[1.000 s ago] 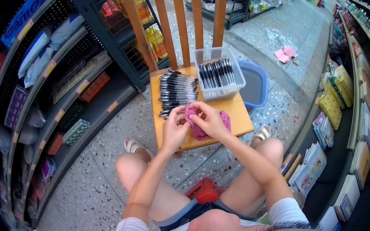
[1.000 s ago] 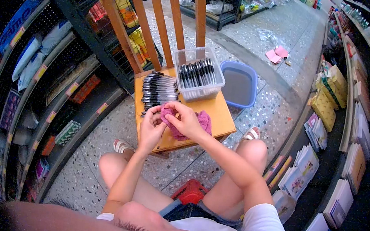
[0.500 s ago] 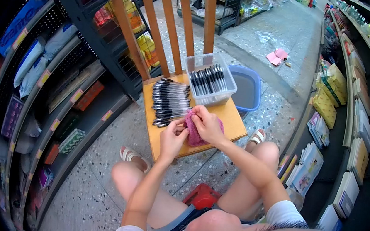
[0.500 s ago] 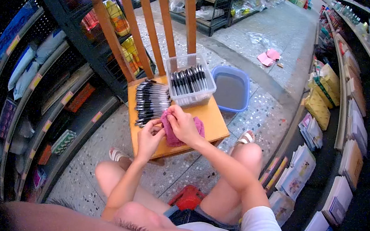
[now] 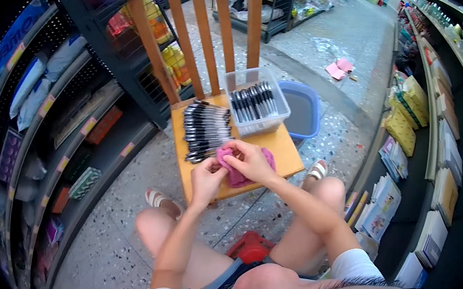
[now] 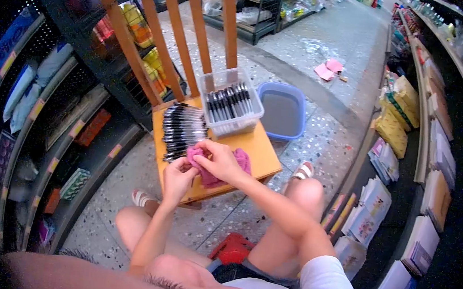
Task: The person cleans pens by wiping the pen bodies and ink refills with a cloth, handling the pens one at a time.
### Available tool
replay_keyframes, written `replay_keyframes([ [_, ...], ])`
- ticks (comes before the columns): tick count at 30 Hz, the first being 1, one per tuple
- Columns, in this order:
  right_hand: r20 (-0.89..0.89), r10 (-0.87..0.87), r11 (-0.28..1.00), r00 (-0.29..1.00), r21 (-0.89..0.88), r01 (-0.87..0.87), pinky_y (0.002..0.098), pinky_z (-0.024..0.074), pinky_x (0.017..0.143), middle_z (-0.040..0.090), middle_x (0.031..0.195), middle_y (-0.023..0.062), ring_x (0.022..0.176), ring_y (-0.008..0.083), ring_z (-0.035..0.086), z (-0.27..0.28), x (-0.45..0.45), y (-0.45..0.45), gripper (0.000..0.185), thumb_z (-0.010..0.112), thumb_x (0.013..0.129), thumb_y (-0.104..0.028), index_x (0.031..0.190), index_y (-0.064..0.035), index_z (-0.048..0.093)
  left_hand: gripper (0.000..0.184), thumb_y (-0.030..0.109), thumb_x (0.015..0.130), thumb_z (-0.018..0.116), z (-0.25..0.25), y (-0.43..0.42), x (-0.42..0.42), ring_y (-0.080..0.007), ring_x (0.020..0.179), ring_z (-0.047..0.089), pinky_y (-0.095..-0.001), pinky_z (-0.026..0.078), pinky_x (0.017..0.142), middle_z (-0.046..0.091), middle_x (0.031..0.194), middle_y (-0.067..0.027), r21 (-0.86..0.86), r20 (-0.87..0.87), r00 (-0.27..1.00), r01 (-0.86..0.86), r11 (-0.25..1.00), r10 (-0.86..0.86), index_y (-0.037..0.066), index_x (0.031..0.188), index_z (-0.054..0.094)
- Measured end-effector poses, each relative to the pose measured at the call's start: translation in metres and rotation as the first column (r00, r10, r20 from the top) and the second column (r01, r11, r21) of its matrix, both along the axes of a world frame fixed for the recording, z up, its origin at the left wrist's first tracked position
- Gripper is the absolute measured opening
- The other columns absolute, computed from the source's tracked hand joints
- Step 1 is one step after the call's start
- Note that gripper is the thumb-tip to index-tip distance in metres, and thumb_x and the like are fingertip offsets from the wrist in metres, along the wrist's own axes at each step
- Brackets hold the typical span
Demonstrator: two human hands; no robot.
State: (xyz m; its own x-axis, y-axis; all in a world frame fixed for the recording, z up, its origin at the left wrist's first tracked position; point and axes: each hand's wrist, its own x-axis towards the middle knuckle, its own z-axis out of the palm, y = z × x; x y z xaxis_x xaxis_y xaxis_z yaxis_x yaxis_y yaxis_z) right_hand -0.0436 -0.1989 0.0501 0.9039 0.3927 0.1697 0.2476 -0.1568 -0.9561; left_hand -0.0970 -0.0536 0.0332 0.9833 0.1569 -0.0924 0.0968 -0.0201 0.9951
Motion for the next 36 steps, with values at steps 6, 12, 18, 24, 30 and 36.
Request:
replay_keyframes([
  [6,0.291,0.005,1.000,0.957,0.004,-0.007,0.0351,0.0478,0.062,0.062,0.076,0.0153,0.069,0.0282,0.063,0.003,-0.002,-0.006,0.013,0.058,0.082,-0.010,0.090,0.0002,0.058,0.010,0.002,0.077,0.066,-0.005,-0.003,0.002,-0.0065,0.065,0.058,-0.0209,0.047,0.060,0.065,0.075,-0.0028,0.126,0.051,0.998,0.028,0.992,-0.035,-0.003,0.086,0.064],
  [12,0.240,-0.043,0.998,0.970,-0.028,0.051,0.0374,0.0471,0.062,0.061,0.077,0.0170,0.071,0.0315,0.062,0.002,-0.002,-0.008,0.012,0.054,0.085,-0.010,0.093,-0.0017,0.056,0.008,0.000,0.076,0.066,0.001,-0.008,0.002,-0.0067,0.066,0.058,-0.0207,0.047,0.061,0.064,0.074,-0.0035,0.065,0.029,0.999,0.044,0.997,-0.046,-0.004,0.083,0.063],
  [18,0.193,-0.007,0.998,0.981,0.066,-0.006,0.0348,0.0484,0.064,0.063,0.079,0.0150,0.072,0.0276,0.064,0.000,-0.002,-0.007,0.013,0.055,0.085,-0.009,0.094,-0.0012,0.055,0.008,-0.002,0.076,0.066,0.002,-0.001,0.000,-0.0058,0.068,0.056,-0.0197,0.046,0.062,0.063,0.077,-0.0007,0.092,-0.014,0.998,0.057,0.994,-0.056,-0.002,0.084,0.063],
  [24,0.166,0.044,0.996,0.985,0.065,-0.056,0.0334,0.0484,0.066,0.063,0.079,0.0145,0.076,0.0256,0.064,0.006,-0.008,-0.003,0.014,0.058,0.080,-0.007,0.093,-0.0004,0.056,0.008,-0.001,0.075,0.066,-0.002,0.003,-0.001,-0.0041,0.068,0.055,-0.0193,0.044,0.061,0.063,0.077,0.0007,0.082,0.003,0.999,0.041,0.996,-0.042,0.000,0.083,0.063],
  [30,0.243,-0.004,0.999,0.970,0.051,-0.009,0.0364,0.0477,0.063,0.062,0.079,0.0169,0.075,0.0317,0.062,0.004,-0.003,-0.008,0.013,0.056,0.081,-0.008,0.092,-0.0007,0.057,0.015,0.000,0.079,0.063,-0.008,0.002,0.003,-0.0057,0.070,0.058,-0.0201,0.046,0.064,0.063,0.079,-0.0009,0.026,0.064,0.992,0.106,0.994,-0.108,-0.002,0.093,0.062],
  [36,0.208,-0.091,0.995,0.974,0.068,0.078,0.0320,0.0482,0.064,0.064,0.081,0.0134,0.074,0.0247,0.064,0.007,0.003,-0.013,0.015,0.056,0.085,-0.009,0.098,-0.0020,0.058,0.020,0.007,0.082,0.065,-0.006,0.011,-0.002,-0.0086,0.072,0.059,-0.0211,0.047,0.066,0.063,0.083,-0.0029,-0.014,-0.007,0.973,0.229,0.973,-0.230,-0.004,0.099,0.060],
])
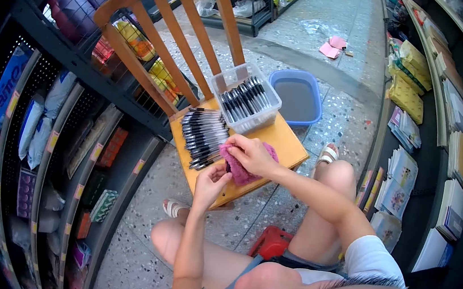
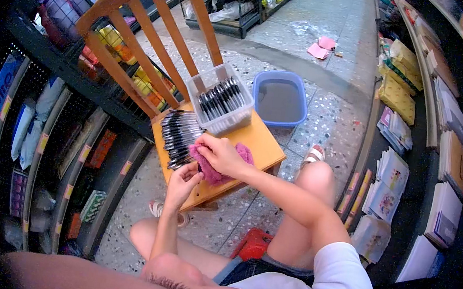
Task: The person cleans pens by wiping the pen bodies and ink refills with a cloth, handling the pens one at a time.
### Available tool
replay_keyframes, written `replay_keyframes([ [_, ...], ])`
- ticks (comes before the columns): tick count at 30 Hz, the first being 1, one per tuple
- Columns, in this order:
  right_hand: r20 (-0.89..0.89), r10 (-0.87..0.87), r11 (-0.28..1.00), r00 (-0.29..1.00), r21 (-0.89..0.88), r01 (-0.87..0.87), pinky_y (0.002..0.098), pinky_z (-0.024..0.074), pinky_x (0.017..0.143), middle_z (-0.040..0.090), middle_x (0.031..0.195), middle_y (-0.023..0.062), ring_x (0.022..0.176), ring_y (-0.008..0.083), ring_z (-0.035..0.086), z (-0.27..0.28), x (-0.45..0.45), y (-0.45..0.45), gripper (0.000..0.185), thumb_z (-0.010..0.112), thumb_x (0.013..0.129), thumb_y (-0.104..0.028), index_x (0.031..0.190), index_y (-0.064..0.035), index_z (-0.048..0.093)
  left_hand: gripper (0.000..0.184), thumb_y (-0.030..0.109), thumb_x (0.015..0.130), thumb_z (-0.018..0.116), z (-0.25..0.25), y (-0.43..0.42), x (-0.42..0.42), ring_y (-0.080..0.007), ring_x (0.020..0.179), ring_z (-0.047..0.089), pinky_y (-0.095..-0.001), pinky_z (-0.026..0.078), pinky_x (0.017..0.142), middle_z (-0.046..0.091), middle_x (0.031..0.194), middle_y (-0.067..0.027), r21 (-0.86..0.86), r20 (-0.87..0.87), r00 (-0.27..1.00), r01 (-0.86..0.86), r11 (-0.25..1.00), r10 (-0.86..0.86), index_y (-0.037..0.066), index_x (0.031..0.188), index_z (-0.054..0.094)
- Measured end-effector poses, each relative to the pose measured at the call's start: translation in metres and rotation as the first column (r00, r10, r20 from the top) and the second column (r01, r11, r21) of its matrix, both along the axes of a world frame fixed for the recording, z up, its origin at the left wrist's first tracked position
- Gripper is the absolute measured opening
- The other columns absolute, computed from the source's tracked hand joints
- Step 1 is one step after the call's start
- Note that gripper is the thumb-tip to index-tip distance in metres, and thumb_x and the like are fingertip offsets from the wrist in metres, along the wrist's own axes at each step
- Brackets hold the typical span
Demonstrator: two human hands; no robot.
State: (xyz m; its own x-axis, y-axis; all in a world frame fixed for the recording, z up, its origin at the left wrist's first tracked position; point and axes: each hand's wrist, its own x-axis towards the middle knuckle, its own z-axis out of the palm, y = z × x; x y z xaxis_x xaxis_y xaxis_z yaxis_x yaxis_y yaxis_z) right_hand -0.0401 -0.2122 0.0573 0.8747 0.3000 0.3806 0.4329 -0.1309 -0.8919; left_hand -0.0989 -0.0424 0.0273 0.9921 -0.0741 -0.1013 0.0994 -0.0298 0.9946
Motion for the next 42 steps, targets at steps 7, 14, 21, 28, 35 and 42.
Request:
replay_keyframes([
  [7,-0.076,-0.040,0.997,0.996,0.059,0.045,0.0308,0.0471,0.066,0.062,0.078,0.0123,0.073,0.0204,0.061,0.001,0.000,-0.001,0.014,0.053,0.088,-0.010,0.097,-0.0004,0.057,0.020,0.006,0.082,0.066,0.004,0.004,-0.008,-0.0077,0.071,0.058,-0.0200,0.046,0.064,0.063,0.083,-0.0035,0.048,-0.090,0.992,0.094,0.994,-0.089,-0.005,0.097,0.060],
  [14,-0.271,-0.007,0.949,0.962,0.302,0.093,0.0220,0.0456,0.076,0.059,0.094,0.0029,0.085,0.0073,0.055,-0.025,0.007,0.010,0.017,0.050,0.092,-0.008,0.106,0.0015,0.051,0.021,0.004,0.082,0.065,0.001,-0.010,-0.007,-0.0086,0.073,0.059,-0.0207,0.049,0.067,0.063,0.084,-0.0038,-0.047,-0.063,0.998,-0.007,0.999,0.004,-0.006,0.099,0.059],
  [21,-0.461,0.222,0.855,0.859,0.516,0.056,0.0209,0.0472,0.072,0.062,0.094,0.0042,0.084,0.0067,0.057,-0.022,0.000,0.015,0.025,0.055,0.089,-0.007,0.111,0.0034,0.052,0.021,0.005,0.083,0.065,0.002,-0.021,-0.005,-0.0088,0.072,0.059,-0.0212,0.050,0.067,0.063,0.085,-0.0043,-0.161,-0.036,0.996,-0.081,0.984,0.076,-0.006,0.099,0.059],
  [28,-0.494,0.233,0.877,0.838,0.479,0.038,0.0217,0.0474,0.071,0.062,0.091,0.0042,0.081,0.0073,0.057,-0.017,-0.006,0.011,0.029,0.058,0.087,-0.008,0.113,0.0037,0.051,0.020,0.004,0.083,0.064,0.000,-0.022,-0.005,-0.0091,0.073,0.060,-0.0211,0.050,0.067,0.064,0.086,-0.0061,-0.160,-0.034,0.997,-0.077,0.984,0.073,-0.007,0.098,0.059],
  [35,-0.414,0.212,0.908,0.885,0.418,-0.022,0.0219,0.0468,0.067,0.062,0.087,0.0033,0.077,0.0066,0.057,-0.034,-0.002,0.016,0.030,0.059,0.086,-0.009,0.113,0.0034,0.052,0.015,0.003,0.083,0.063,-0.001,-0.018,-0.007,-0.0106,0.075,0.060,-0.0228,0.050,0.070,0.064,0.087,-0.0064,-0.113,-0.040,0.996,-0.080,0.990,0.076,-0.005,0.096,0.061],
  [42,-0.368,0.059,0.957,0.928,0.286,0.053,0.0227,0.0441,0.061,0.061,0.076,0.0005,0.069,0.0056,0.053,-0.030,0.000,0.012,0.018,0.058,0.088,-0.014,0.097,0.0015,0.057,0.019,0.005,0.083,0.065,0.002,-0.020,-0.002,-0.0127,0.073,0.061,-0.0235,0.050,0.069,0.064,0.084,-0.0067,-0.187,-0.062,0.998,-0.015,0.982,0.004,-0.005,0.098,0.059],
])
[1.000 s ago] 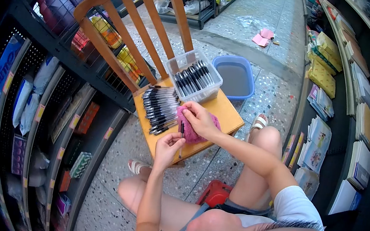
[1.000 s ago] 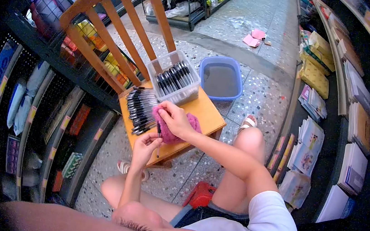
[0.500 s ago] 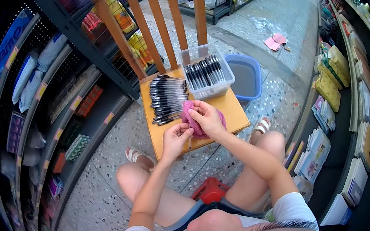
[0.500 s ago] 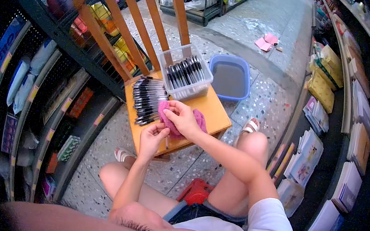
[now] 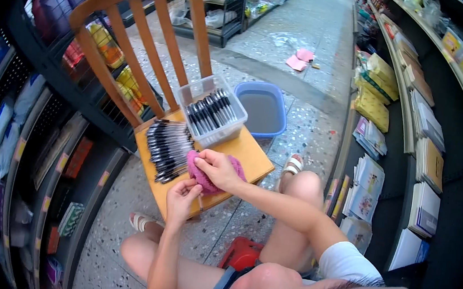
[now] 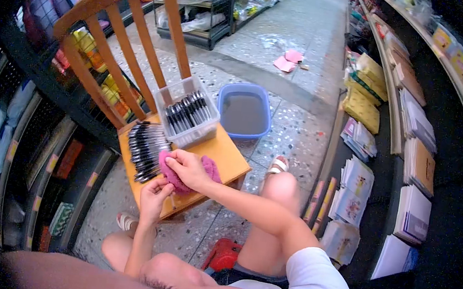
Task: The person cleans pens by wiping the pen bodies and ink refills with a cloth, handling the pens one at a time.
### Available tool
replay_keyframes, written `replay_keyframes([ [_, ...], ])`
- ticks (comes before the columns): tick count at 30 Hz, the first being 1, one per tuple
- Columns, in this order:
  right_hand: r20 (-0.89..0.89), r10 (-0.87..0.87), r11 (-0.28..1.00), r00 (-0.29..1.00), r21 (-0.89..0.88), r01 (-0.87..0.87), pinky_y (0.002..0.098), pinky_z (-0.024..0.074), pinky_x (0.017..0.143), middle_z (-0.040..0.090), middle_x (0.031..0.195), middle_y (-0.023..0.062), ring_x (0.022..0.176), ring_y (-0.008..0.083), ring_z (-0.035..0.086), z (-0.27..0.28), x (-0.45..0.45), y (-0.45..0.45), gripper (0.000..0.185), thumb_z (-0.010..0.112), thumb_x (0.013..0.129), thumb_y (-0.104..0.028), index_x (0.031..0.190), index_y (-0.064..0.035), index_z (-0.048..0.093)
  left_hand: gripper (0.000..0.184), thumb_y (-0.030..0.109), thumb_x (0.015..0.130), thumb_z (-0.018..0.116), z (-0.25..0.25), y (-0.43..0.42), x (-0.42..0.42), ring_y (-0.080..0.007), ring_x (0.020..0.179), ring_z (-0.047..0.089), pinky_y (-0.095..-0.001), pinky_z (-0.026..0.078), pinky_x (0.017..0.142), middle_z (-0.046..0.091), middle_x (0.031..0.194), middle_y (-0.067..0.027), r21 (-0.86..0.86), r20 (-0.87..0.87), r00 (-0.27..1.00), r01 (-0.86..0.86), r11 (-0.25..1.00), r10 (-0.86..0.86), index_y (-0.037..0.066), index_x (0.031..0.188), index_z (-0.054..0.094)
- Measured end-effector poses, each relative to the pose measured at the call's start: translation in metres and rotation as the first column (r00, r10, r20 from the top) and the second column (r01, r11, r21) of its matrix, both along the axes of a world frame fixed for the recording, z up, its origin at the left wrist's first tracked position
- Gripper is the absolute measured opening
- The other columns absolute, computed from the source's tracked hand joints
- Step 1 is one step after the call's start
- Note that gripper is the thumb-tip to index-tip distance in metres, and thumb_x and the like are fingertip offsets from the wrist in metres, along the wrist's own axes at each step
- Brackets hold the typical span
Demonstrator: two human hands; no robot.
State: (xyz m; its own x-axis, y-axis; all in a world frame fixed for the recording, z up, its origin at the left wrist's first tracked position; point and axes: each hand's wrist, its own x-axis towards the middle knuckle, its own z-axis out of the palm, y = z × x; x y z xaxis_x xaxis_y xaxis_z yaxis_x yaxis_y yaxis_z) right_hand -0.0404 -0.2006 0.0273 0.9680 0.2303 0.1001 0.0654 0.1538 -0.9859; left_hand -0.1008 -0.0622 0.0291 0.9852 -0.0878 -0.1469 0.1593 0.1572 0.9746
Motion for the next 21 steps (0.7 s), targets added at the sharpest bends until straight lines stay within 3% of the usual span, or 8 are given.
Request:
replay_keyframes([
  [4,0.025,-0.054,0.997,0.998,0.054,0.052,0.0225,0.0433,0.061,0.058,0.076,-0.0011,0.069,0.0046,0.050,-0.003,0.002,0.004,0.018,0.049,0.094,-0.017,0.090,-0.0002,0.056,0.018,0.004,0.083,0.063,0.003,0.004,-0.004,-0.0123,0.073,0.061,-0.0234,0.050,0.069,0.064,0.084,-0.0067,-0.032,-0.016,1.000,-0.026,0.999,0.025,-0.005,0.098,0.058],
  [6,-0.199,-0.009,0.965,0.980,0.256,0.061,0.0218,0.0457,0.063,0.059,0.078,0.0000,0.071,0.0057,0.053,0.015,-0.005,0.005,0.020,0.041,0.097,-0.018,0.091,-0.0042,0.054,0.015,0.004,0.084,0.062,0.004,0.004,-0.003,-0.0136,0.074,0.061,-0.0249,0.050,0.070,0.064,0.084,-0.0076,-0.048,-0.019,1.000,-0.017,0.999,0.016,-0.003,0.097,0.059],
  [8,-0.258,0.020,0.918,0.966,0.388,0.084,0.0225,0.0499,0.070,0.062,0.089,0.0039,0.078,0.0072,0.059,-0.003,0.003,0.005,0.022,0.040,0.098,-0.021,0.099,-0.0029,0.054,0.015,0.005,0.085,0.061,0.002,0.005,-0.002,-0.0136,0.075,0.062,-0.0252,0.050,0.071,0.065,0.085,-0.0079,-0.062,-0.039,0.999,-0.029,0.998,0.027,-0.002,0.098,0.058],
  [11,-0.298,0.193,0.888,0.935,0.459,-0.037,0.0227,0.0509,0.071,0.062,0.090,0.0031,0.079,0.0071,0.059,0.005,0.000,0.002,0.022,0.041,0.097,-0.019,0.104,-0.0025,0.054,0.014,0.006,0.086,0.060,0.004,0.001,-0.002,-0.0133,0.074,0.061,-0.0249,0.050,0.071,0.065,0.085,-0.0077,-0.068,-0.048,0.998,-0.031,0.997,0.028,-0.002,0.097,0.058],
  [14,-0.281,0.152,0.932,0.948,0.359,-0.043,0.0220,0.0508,0.069,0.062,0.091,0.0025,0.078,0.0066,0.059,0.001,-0.002,0.009,0.022,0.046,0.095,-0.017,0.109,-0.0020,0.053,0.013,0.007,0.086,0.059,0.005,0.003,-0.002,-0.0126,0.073,0.061,-0.0242,0.049,0.070,0.064,0.084,-0.0067,-0.074,-0.042,0.999,-0.036,0.997,0.033,-0.002,0.096,0.059],
  [17,-0.300,0.244,0.927,0.922,0.351,-0.131,0.0203,0.0463,0.069,0.062,0.089,-0.0004,0.078,0.0040,0.054,0.009,-0.005,0.004,0.020,0.054,0.091,-0.014,0.107,-0.0013,0.058,0.012,0.007,0.086,0.059,0.006,0.002,-0.002,-0.0115,0.072,0.060,-0.0232,0.049,0.068,0.063,0.082,-0.0049,-0.069,-0.047,0.997,-0.064,0.996,0.061,-0.002,0.095,0.059],
  [20,-0.166,0.141,0.978,0.976,0.174,-0.112,0.0206,0.0463,0.070,0.062,0.089,0.0003,0.078,0.0050,0.055,0.001,-0.006,0.009,0.019,0.056,0.089,-0.013,0.103,-0.0003,0.059,0.012,0.006,0.086,0.060,0.001,0.004,-0.001,-0.0111,0.072,0.060,-0.0229,0.048,0.068,0.063,0.083,-0.0050,-0.029,-0.008,0.995,-0.100,0.995,0.100,-0.002,0.095,0.059],
  [21,-0.144,0.146,0.972,0.979,0.204,-0.115,0.0213,0.0463,0.069,0.062,0.088,0.0008,0.078,0.0060,0.055,0.002,-0.008,0.011,0.018,0.057,0.088,-0.013,0.101,0.0005,0.059,0.013,0.005,0.085,0.060,0.001,0.006,0.000,-0.0103,0.072,0.059,-0.0230,0.048,0.068,0.063,0.083,-0.0047,-0.028,-0.010,0.995,-0.104,0.994,0.104,-0.003,0.096,0.060],
])
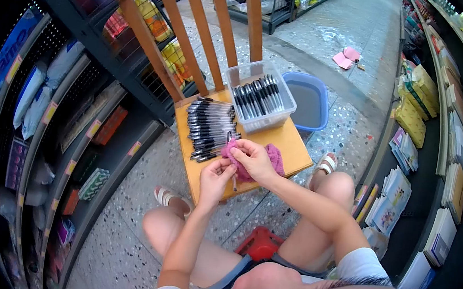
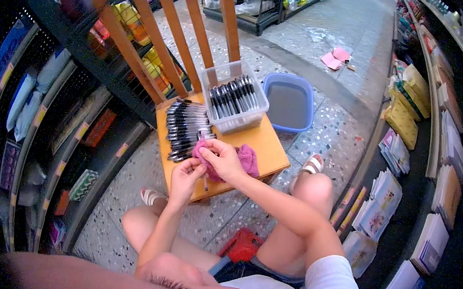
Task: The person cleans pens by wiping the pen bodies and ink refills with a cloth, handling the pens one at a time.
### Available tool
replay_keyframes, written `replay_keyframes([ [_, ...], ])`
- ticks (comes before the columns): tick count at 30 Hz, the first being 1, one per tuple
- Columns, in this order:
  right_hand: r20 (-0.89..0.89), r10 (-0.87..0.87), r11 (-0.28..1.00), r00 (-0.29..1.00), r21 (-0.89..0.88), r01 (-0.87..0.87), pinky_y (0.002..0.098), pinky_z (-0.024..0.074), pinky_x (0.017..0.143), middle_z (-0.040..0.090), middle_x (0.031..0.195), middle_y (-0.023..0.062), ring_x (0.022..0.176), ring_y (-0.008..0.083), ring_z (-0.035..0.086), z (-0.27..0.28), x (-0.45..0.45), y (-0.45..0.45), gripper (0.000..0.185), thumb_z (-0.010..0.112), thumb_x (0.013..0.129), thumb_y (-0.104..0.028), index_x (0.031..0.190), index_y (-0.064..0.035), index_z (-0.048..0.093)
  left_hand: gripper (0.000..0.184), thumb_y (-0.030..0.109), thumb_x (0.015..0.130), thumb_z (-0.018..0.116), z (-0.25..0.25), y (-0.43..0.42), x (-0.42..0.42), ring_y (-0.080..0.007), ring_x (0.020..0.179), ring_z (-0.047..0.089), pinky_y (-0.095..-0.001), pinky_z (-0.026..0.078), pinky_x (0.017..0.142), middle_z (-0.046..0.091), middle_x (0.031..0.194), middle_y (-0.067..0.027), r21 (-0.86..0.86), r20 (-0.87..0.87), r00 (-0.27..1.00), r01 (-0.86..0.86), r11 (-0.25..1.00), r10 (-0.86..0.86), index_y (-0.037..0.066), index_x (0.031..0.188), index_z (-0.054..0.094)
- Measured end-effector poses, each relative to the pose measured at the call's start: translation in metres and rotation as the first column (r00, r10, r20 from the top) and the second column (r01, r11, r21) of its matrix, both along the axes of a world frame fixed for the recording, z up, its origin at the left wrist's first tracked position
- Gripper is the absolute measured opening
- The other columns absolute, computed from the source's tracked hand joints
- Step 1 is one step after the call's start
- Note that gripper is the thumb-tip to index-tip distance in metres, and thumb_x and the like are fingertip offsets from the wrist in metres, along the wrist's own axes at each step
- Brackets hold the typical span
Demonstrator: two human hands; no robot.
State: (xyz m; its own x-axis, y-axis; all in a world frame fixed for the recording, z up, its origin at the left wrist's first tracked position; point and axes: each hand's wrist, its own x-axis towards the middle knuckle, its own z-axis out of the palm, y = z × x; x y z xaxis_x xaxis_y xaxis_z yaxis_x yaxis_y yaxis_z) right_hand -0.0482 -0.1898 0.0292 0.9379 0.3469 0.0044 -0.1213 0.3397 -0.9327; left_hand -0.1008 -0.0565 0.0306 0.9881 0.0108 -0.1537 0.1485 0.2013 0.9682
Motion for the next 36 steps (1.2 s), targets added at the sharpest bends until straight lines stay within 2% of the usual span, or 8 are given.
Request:
replay_keyframes([
  [8,0.003,0.031,0.999,1.000,-0.035,-0.031,0.0229,0.0468,0.068,0.060,0.088,0.0018,0.076,0.0072,0.055,0.001,-0.003,-0.003,0.018,0.052,0.091,-0.011,0.103,0.0013,0.056,0.015,0.005,0.084,0.063,-0.004,0.001,0.004,-0.0077,0.073,0.059,-0.0200,0.047,0.067,0.065,0.087,-0.0046,0.142,0.065,0.998,0.008,0.990,-0.017,-0.004,0.096,0.062],
  [11,-0.034,0.032,0.999,0.999,-0.029,-0.033,0.0227,0.0470,0.068,0.061,0.088,0.0016,0.076,0.0070,0.055,0.003,-0.002,-0.005,0.018,0.051,0.091,-0.012,0.103,0.0012,0.056,0.018,0.012,0.085,0.063,0.026,0.021,0.007,-0.0065,0.070,0.057,-0.0193,0.045,0.063,0.065,0.085,-0.0036,0.612,-0.112,0.977,0.213,0.762,-0.182,-0.003,0.095,0.062],
  [12,-0.052,0.091,0.996,0.995,-0.009,-0.091,0.0219,0.0444,0.077,0.060,0.094,0.0001,0.084,0.0051,0.053,0.007,-0.001,-0.008,0.020,0.050,0.092,-0.013,0.107,-0.0002,0.055,0.020,0.018,0.089,0.058,0.024,0.029,0.011,-0.0059,0.070,0.056,-0.0209,0.042,0.059,0.064,0.082,-0.0016,0.656,-0.150,0.978,0.206,0.726,-0.142,-0.001,0.094,0.064],
  [14,0.013,0.159,0.982,0.987,-0.104,-0.157,0.0216,0.0438,0.076,0.059,0.092,-0.0008,0.083,0.0047,0.052,0.003,0.002,-0.011,0.020,0.050,0.092,-0.014,0.105,0.0001,0.056,0.025,0.021,0.091,0.056,0.019,0.034,0.013,-0.0065,0.074,0.056,-0.0209,0.043,0.064,0.064,0.083,-0.0024,0.456,0.001,0.999,0.030,0.890,-0.034,-0.001,0.099,0.063],
  [16,-0.010,0.218,0.960,0.976,-0.180,-0.216,0.0210,0.0426,0.074,0.057,0.089,-0.0024,0.080,0.0038,0.050,0.008,-0.003,-0.008,0.020,0.049,0.093,-0.016,0.101,0.0006,0.057,0.031,0.025,0.093,0.052,0.026,0.032,0.016,-0.0079,0.080,0.056,-0.0220,0.044,0.073,0.063,0.088,-0.0028,0.270,0.084,0.993,-0.098,0.958,0.078,-0.001,0.107,0.061],
  [19,0.031,0.303,0.931,0.953,-0.223,-0.289,0.0211,0.0422,0.071,0.057,0.088,-0.0031,0.079,0.0034,0.049,-0.003,-0.007,0.000,0.022,0.048,0.094,-0.017,0.101,0.0009,0.057,0.032,0.024,0.094,0.051,0.020,0.030,0.021,-0.0083,0.080,0.056,-0.0231,0.045,0.075,0.062,0.091,-0.0018,0.101,0.081,0.997,-0.023,0.995,0.015,-0.002,0.111,0.059],
  [26,0.048,0.268,0.949,0.962,-0.184,-0.256,0.0233,0.0424,0.062,0.054,0.071,-0.0041,0.068,0.0040,0.048,-0.016,-0.009,0.003,0.028,0.047,0.095,-0.024,0.087,0.0004,0.058,0.024,0.020,0.092,0.054,0.013,0.031,0.018,-0.0064,0.084,0.055,-0.0221,0.044,0.078,0.062,0.091,0.0004,-0.041,0.050,0.996,0.072,0.997,-0.070,0.000,0.101,0.063],
  [36,0.012,0.360,0.915,0.933,-0.204,-0.350,0.0228,0.0424,0.055,0.055,0.070,-0.0027,0.062,0.0053,0.050,0.007,-0.012,-0.001,0.025,0.048,0.095,-0.023,0.092,-0.0004,0.059,0.022,0.022,0.088,0.061,0.016,0.029,0.016,-0.0062,0.083,0.054,-0.0211,0.041,0.077,0.063,0.087,0.0003,-0.026,0.062,0.993,-0.103,0.994,0.104,0.001,0.094,0.065],
])
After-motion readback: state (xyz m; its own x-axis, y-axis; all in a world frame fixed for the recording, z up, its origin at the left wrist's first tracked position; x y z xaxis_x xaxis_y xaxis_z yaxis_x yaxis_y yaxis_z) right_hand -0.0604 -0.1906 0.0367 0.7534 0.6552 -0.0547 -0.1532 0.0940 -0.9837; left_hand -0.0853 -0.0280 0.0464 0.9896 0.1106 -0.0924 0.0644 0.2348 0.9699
